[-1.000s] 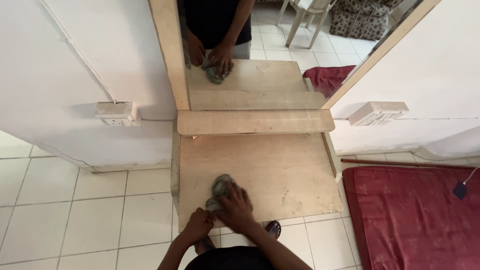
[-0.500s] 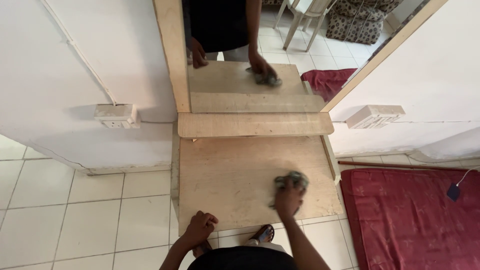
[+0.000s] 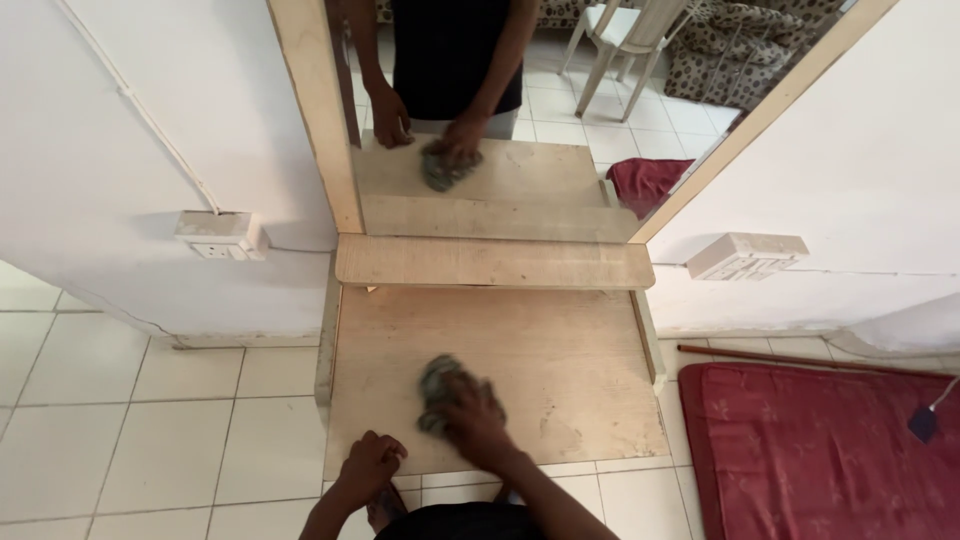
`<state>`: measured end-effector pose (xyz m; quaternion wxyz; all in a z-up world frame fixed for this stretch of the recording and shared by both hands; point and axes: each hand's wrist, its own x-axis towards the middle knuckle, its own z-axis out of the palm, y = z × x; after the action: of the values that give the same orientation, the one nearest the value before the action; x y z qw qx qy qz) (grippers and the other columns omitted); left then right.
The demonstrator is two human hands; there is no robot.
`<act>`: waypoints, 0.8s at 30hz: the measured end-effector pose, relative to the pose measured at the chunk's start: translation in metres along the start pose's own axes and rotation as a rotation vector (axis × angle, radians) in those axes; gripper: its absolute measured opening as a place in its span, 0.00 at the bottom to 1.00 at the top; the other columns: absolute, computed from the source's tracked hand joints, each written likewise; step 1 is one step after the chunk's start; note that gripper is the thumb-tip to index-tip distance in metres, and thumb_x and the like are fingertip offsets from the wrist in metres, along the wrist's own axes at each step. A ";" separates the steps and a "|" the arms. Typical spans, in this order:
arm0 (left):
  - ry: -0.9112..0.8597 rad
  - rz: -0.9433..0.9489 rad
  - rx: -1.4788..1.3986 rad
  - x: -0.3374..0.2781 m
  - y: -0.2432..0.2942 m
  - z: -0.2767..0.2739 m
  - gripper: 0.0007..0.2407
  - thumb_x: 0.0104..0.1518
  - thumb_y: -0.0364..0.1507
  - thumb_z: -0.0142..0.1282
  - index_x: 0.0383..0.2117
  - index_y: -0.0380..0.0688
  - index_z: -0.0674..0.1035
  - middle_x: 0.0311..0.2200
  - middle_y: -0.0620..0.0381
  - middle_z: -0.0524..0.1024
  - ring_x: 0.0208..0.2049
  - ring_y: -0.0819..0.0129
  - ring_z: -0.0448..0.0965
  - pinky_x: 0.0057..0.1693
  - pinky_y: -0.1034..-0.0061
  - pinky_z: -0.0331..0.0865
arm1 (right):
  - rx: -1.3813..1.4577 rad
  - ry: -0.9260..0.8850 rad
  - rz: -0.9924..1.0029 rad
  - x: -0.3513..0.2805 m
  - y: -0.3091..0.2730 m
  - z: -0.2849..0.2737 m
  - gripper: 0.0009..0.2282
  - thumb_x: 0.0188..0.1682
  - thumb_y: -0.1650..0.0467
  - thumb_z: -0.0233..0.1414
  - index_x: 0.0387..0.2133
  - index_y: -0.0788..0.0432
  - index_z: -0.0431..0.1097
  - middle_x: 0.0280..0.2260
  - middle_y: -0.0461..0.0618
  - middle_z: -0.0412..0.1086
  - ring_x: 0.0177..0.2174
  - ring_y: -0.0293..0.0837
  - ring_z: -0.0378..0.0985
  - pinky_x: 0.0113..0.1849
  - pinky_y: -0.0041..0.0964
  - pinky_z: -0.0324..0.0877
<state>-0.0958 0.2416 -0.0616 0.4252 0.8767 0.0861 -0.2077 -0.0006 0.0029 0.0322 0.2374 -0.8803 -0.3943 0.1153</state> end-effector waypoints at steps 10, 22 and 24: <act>0.177 -0.067 0.086 -0.003 0.006 0.016 0.06 0.54 0.37 0.57 0.31 0.57 0.84 0.37 0.57 0.74 0.44 0.56 0.74 0.50 0.59 0.71 | -0.455 0.364 0.732 -0.082 0.171 -0.042 0.19 0.46 0.77 0.52 0.48 0.44 0.75 0.72 0.40 0.46 0.69 0.56 0.45 0.60 0.67 0.55; 0.226 -0.313 0.161 -0.007 0.041 0.016 0.11 0.55 0.43 0.55 0.36 0.60 0.85 0.40 0.59 0.75 0.49 0.58 0.76 0.52 0.54 0.71 | -0.015 -0.290 -0.003 -0.093 0.069 -0.078 0.20 0.50 0.69 0.54 0.58 0.47 0.69 0.71 0.52 0.43 0.70 0.64 0.34 0.64 0.70 0.39; 0.202 -0.397 0.147 -0.011 0.057 0.009 0.11 0.55 0.44 0.53 0.36 0.61 0.85 0.42 0.60 0.75 0.50 0.60 0.77 0.53 0.52 0.71 | -0.027 -0.236 -0.195 -0.097 0.090 -0.075 0.18 0.53 0.66 0.55 0.58 0.47 0.71 0.72 0.52 0.42 0.70 0.64 0.36 0.63 0.70 0.39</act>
<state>-0.0899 0.1994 -0.0212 0.3001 0.8876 0.2836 -0.2042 0.0218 -0.1456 0.0522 0.1874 -0.8213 -0.5044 0.1892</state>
